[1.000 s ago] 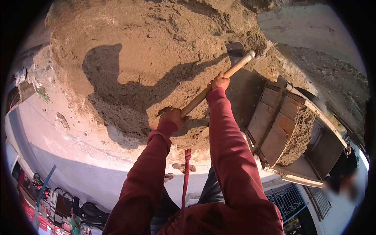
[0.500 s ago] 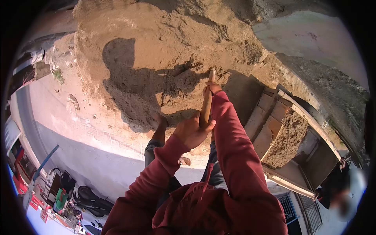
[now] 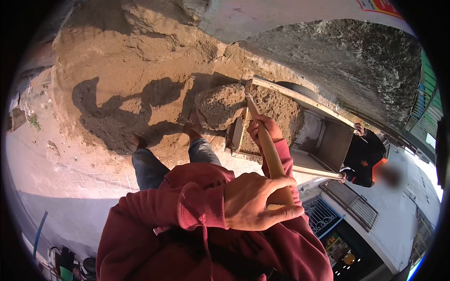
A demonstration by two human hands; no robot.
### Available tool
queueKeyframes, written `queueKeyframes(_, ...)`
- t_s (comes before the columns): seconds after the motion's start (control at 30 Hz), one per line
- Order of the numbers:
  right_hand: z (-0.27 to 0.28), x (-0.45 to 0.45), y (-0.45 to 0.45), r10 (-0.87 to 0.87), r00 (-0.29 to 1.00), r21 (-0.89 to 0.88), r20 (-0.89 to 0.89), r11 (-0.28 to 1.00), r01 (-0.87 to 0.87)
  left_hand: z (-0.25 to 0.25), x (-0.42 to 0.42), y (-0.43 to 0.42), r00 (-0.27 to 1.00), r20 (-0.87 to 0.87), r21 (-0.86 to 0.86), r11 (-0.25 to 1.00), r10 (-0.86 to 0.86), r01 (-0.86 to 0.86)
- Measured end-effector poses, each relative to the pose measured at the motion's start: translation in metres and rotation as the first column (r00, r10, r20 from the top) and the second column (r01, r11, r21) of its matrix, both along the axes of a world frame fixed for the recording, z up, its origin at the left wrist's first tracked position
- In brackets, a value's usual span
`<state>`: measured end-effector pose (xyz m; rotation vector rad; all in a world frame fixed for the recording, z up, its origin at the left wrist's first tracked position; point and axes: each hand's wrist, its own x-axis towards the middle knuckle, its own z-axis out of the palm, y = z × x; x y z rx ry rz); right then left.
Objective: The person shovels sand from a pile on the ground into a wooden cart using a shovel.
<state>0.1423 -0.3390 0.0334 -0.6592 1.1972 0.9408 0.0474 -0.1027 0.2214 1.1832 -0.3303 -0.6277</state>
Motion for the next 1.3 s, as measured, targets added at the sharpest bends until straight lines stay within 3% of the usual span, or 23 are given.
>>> queueKeyframes(0.07, 0.066, -0.01, -0.043, -0.104, 0.994, -0.008, 0.032, 0.994, 0.104, 0.031, -0.006, -0.029, 0.998, 0.051, -0.113, 0.993, -0.025, 0.031)
queueKeyframes(0.1, 0.085, -0.021, -0.066, -0.109, 0.979, -0.079, 0.17, 0.989, 0.124, 0.042, -0.008, -0.04, 0.994, 0.038, -0.128, 0.987, -0.097, 0.102)
queueKeyframes(0.2, 0.124, -0.044, -0.11, -0.052, 0.921, -0.33, 0.387, 0.925, 0.191, 0.053, -0.016, -0.06, 0.97, 0.065, -0.07, 0.968, -0.235, 0.239)
queueKeyframes(0.27, 0.119, -0.057, -0.14, 0.105, 0.86, -0.549, 0.5, 0.806, 0.22, 0.036, -0.016, -0.063, 0.913, 0.077, 0.106, 0.914, -0.4, 0.391)
queueKeyframes(0.33, 0.112, -0.067, -0.138, 0.213, 0.824, -0.716, 0.525, 0.634, 0.292, -0.014, -0.02, -0.068, 0.876, 0.078, 0.107, 0.877, -0.476, 0.468)
queueKeyframes(0.4, 0.076, -0.078, -0.147, 0.231, 0.756, -0.743, 0.612, 0.495, 0.45, -0.082, -0.033, -0.068, 0.903, 0.134, 0.148, 0.909, -0.408, 0.389)
queueKeyframes(0.43, 0.056, -0.08, -0.15, 0.207, 0.745, -0.747, 0.634, 0.413, 0.521, -0.098, -0.024, -0.059, 0.867, -0.025, 0.142, 0.856, -0.499, 0.497)
queueKeyframes(0.5, 0.027, -0.079, -0.157, 0.201, 0.723, -0.745, 0.661, 0.294, 0.599, -0.155, -0.024, -0.067, 0.884, -0.032, 0.391, 0.808, -0.466, 0.44)
queueKeyframes(0.53, 0.022, -0.077, -0.16, 0.199, 0.731, -0.751, 0.653, 0.298, 0.59, -0.183, -0.026, -0.076, 0.887, 0.125, 0.575, 0.761, -0.444, 0.3)
queueKeyframes(0.57, 0.018, -0.074, -0.163, 0.245, 0.706, -0.747, 0.664, 0.232, 0.622, -0.213, -0.021, -0.084, 0.837, 0.118, 0.708, 0.636, -0.534, 0.306)
queueKeyframes(0.6, 0.015, -0.07, -0.166, 0.296, 0.678, -0.736, 0.673, 0.168, 0.656, -0.255, -0.031, -0.098, 0.817, 0.361, 0.725, 0.686, -0.449, 0.057)
queueKeyframes(0.67, 0.046, -0.06, -0.158, 0.329, 0.64, -0.707, 0.695, 0.15, 0.691, -0.286, -0.028, -0.126, 0.764, 0.572, 0.676, 0.7, -0.3, -0.232)
queueKeyframes(0.7, 0.072, -0.05, -0.143, 0.362, 0.626, -0.706, 0.691, 0.153, 0.691, -0.286, -0.019, -0.134, 0.763, 0.569, 0.672, 0.708, -0.306, -0.217)
queueKeyframes(0.77, 0.085, -0.035, -0.16, 0.484, 0.429, -0.569, 0.763, 0.185, 0.801, -0.278, -0.005, -0.143, 0.801, 0.505, 0.688, 0.711, -0.323, -0.147)
queueKeyframes(0.8, 0.106, -0.023, -0.145, 0.408, 0.443, -0.558, 0.799, 0.226, 0.798, -0.27, -0.002, -0.144, 0.805, 0.453, 0.732, 0.675, -0.384, -0.09)
queueKeyframes(0.83, 0.112, -0.015, -0.142, 0.328, 0.398, -0.5, 0.857, 0.336, 0.798, -0.261, -0.004, -0.139, 0.821, 0.479, 0.704, 0.695, -0.31, -0.148)
queueKeyframes(0.87, 0.11, -0.005, -0.123, 0.352, 0.393, -0.503, 0.85, 0.317, 0.804, -0.257, -0.011, -0.129, 0.832, 0.502, 0.682, 0.7, -0.236, -0.212)
queueKeyframes(0.9, 0.108, 0.001, -0.098, 0.32, 0.387, -0.488, 0.865, 0.351, 0.799, -0.269, -0.023, -0.119, 0.904, 0.354, 0.676, 0.734, -0.24, -0.07)
queueKeyframes(1.0, 0.061, 0.009, -0.035, 0.334, 0.353, -0.477, 0.874, 0.444, 0.759, -0.276, -0.058, -0.061, 0.99, 0.131, 0.612, 0.79, -0.053, -0.039)
queueKeyframes(1.07, 0.014, 0.009, 0.016, 0.163, 0.423, -0.429, 0.891, 0.602, 0.673, -0.297, -0.087, -0.02, 0.998, 0.056, 0.704, 0.71, -0.029, -0.019)
queueKeyframes(1.13, -0.052, 0.013, 0.068, 0.159, 0.556, -0.496, 0.816, 0.686, 0.532, -0.327, -0.104, 0.018, 1.0, -0.017, 0.778, 0.628, 0.004, 0.011)
queueKeyframes(1.23, -0.196, 0.032, 0.128, 0.208, 0.694, -0.573, 0.689, 0.743, 0.346, -0.389, -0.1, 0.068, 0.952, -0.305, 0.81, 0.521, -0.017, 0.269)
queueKeyframes(1.3, -0.302, 0.05, 0.157, 0.279, 0.753, -0.643, 0.596, 0.727, 0.24, -0.453, -0.105, 0.081, 0.96, -0.275, 0.82, 0.532, 0.045, 0.21)
